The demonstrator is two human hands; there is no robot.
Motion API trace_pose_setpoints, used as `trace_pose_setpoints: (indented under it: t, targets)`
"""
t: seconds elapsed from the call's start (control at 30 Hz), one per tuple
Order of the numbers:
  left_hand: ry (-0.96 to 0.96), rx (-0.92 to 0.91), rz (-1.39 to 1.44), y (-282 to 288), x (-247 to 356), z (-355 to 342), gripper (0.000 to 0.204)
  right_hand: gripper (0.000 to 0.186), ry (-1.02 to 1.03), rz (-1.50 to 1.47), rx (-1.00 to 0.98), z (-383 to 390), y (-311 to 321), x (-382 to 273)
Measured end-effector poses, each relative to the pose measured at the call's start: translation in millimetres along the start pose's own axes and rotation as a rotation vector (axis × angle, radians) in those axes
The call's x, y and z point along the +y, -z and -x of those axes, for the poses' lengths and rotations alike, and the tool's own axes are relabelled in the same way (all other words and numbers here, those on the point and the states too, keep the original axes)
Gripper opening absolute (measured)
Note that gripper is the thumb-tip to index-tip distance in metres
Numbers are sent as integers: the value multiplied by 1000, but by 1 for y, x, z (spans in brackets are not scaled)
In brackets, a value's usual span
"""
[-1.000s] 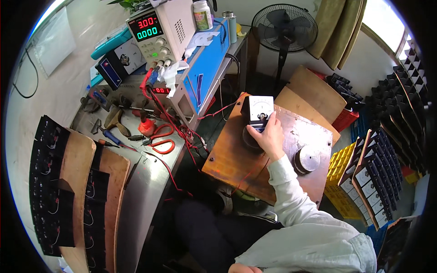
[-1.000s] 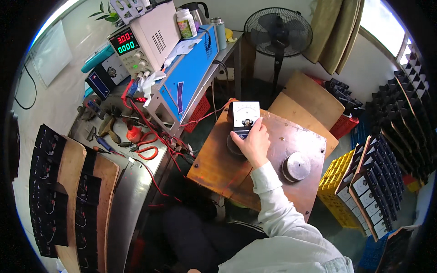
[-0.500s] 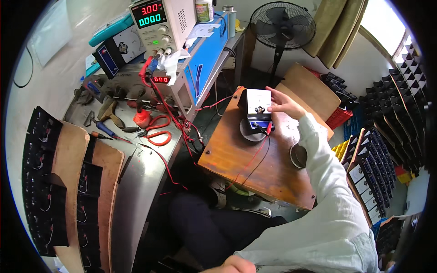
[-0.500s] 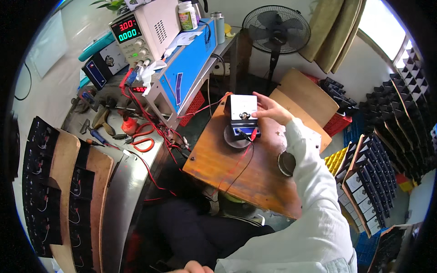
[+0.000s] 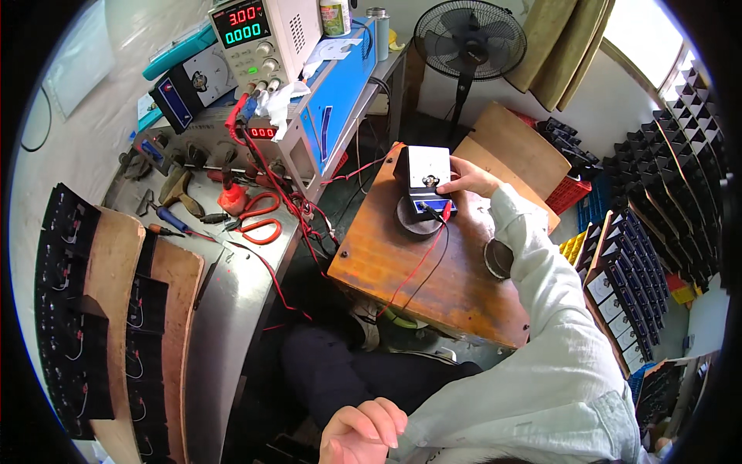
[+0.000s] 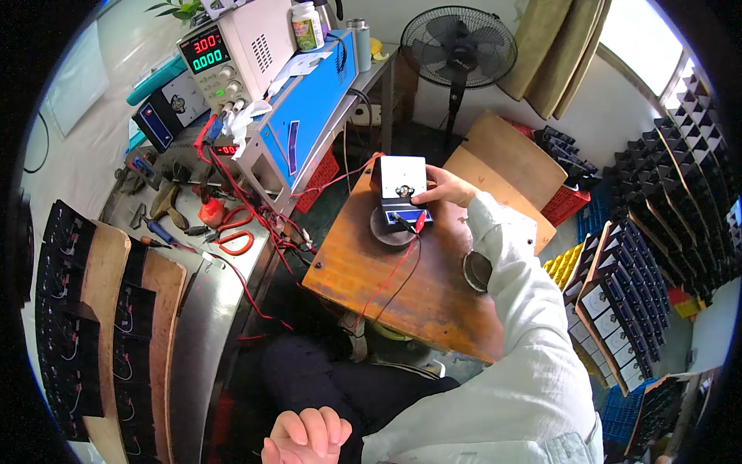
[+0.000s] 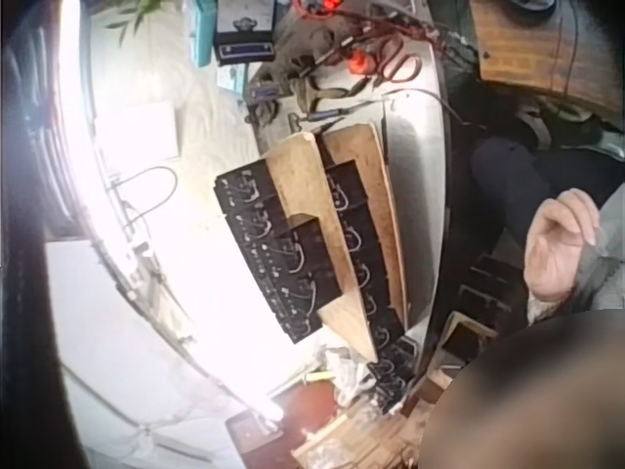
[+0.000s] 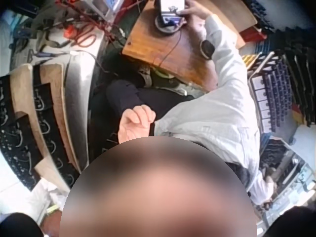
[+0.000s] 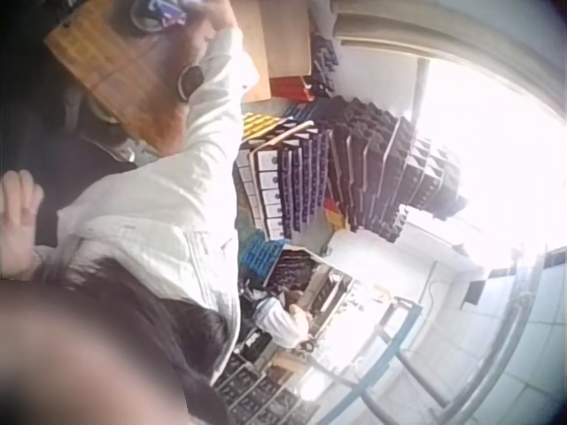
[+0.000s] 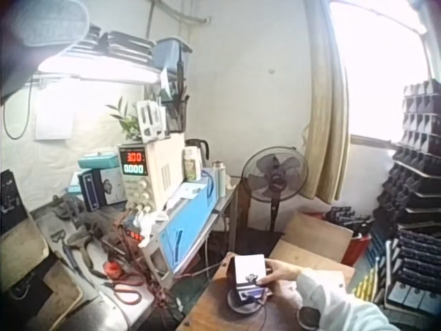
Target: The recorder is testing and calibrating analog voltmeters using electrical probes and a testing apparatus on a workshop workbench.
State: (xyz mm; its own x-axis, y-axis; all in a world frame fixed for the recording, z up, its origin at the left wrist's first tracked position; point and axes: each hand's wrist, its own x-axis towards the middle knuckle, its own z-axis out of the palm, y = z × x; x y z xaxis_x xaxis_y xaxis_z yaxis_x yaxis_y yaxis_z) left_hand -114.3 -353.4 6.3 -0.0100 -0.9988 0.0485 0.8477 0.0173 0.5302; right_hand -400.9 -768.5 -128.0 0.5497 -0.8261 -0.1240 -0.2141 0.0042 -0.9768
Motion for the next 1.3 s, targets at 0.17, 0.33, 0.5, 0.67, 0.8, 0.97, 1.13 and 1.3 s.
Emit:
trace_pose_setpoints:
  t: [0.17,0.33,0.5,0.67,0.8,0.97,1.13,1.3]
  targets:
    - [24,71,62,6,-3,1,36,93,-33,113,153,16,-9,-1]
    - [-43,158,80,10,-2,3,34,90,-22,140,232,27,-33,-12]
    - [-129,-473,143,19,-10,6,66,86,-18,-9,227,21,-38,-3]
    - [-237,-1026,-127,29,16,51,83,79,100,291,494,52,-40,8]
    - [-288,-1002,-214,38,17,73,78,78,433,198,711,90,-63,-2]
    - [-196,-677,-442,88,54,83,54,80,273,221,469,100,-145,-85]
    - [-675,783,-1483,95,93,64,69,96,632,427,-199,38,-293,-141]
    - [-556,534,-1550,135,130,29,119,98,641,388,-594,-13,-380,-170]
